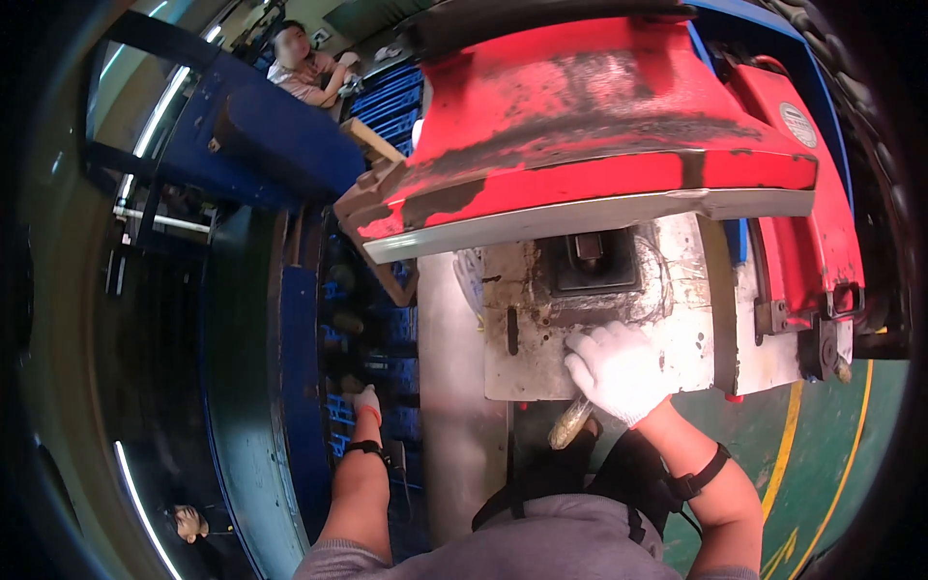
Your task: Operating a hydraulic press machine to process shoe soles or components during manufacturing.
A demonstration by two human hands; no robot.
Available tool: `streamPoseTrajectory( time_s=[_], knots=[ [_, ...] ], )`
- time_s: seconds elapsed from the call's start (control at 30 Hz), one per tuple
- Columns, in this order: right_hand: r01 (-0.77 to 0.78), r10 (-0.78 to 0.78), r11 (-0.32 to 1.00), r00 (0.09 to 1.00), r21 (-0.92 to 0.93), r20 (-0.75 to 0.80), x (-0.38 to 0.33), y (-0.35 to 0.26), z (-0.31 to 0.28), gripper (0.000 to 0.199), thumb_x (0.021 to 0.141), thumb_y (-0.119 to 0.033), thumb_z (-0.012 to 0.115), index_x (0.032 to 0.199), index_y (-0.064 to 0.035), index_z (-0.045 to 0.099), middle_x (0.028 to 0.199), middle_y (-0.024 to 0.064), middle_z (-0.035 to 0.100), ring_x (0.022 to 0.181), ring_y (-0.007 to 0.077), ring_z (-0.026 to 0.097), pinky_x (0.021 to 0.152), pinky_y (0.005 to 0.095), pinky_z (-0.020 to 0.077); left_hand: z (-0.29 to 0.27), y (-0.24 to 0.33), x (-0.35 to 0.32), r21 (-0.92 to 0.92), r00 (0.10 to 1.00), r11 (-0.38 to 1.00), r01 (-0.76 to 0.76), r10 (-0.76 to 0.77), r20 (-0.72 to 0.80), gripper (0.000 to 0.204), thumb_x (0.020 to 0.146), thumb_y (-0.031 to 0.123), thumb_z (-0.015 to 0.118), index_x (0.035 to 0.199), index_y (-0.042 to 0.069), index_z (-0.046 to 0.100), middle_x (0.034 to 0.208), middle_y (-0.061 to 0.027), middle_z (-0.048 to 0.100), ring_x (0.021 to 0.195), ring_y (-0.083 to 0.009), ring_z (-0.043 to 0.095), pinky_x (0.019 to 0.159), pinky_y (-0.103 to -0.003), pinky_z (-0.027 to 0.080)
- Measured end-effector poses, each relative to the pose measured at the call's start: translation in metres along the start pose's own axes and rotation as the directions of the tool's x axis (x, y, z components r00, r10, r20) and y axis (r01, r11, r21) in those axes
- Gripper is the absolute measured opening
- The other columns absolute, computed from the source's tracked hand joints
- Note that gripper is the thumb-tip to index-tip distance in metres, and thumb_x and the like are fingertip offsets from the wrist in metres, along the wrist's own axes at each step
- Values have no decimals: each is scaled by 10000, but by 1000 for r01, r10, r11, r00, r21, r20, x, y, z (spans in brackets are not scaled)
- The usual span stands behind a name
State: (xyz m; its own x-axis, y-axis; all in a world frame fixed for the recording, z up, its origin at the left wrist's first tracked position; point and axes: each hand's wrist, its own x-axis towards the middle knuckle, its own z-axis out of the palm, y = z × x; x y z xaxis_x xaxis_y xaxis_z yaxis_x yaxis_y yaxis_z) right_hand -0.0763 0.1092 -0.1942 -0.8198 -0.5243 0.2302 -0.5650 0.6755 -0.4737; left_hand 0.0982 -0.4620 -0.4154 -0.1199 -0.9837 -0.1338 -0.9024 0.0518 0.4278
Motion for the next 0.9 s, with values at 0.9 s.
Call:
streamPoseTrajectory(
  time_s=[0.9],
  knots=[
    [-15, 15, 999, 1000, -29, 23, 3, -6, 3, 187, 907, -191, 671, 1062, -98, 717, 848, 115, 667, 806, 321, 632, 770, 467, 487, -68, -107, -130, 337, 856, 830, 445, -284, -432, 952, 839, 678, 729, 1529, 89, 438, 1458, -220, 527, 1375, -394, 493, 1104, -539, 429]
  ],
)
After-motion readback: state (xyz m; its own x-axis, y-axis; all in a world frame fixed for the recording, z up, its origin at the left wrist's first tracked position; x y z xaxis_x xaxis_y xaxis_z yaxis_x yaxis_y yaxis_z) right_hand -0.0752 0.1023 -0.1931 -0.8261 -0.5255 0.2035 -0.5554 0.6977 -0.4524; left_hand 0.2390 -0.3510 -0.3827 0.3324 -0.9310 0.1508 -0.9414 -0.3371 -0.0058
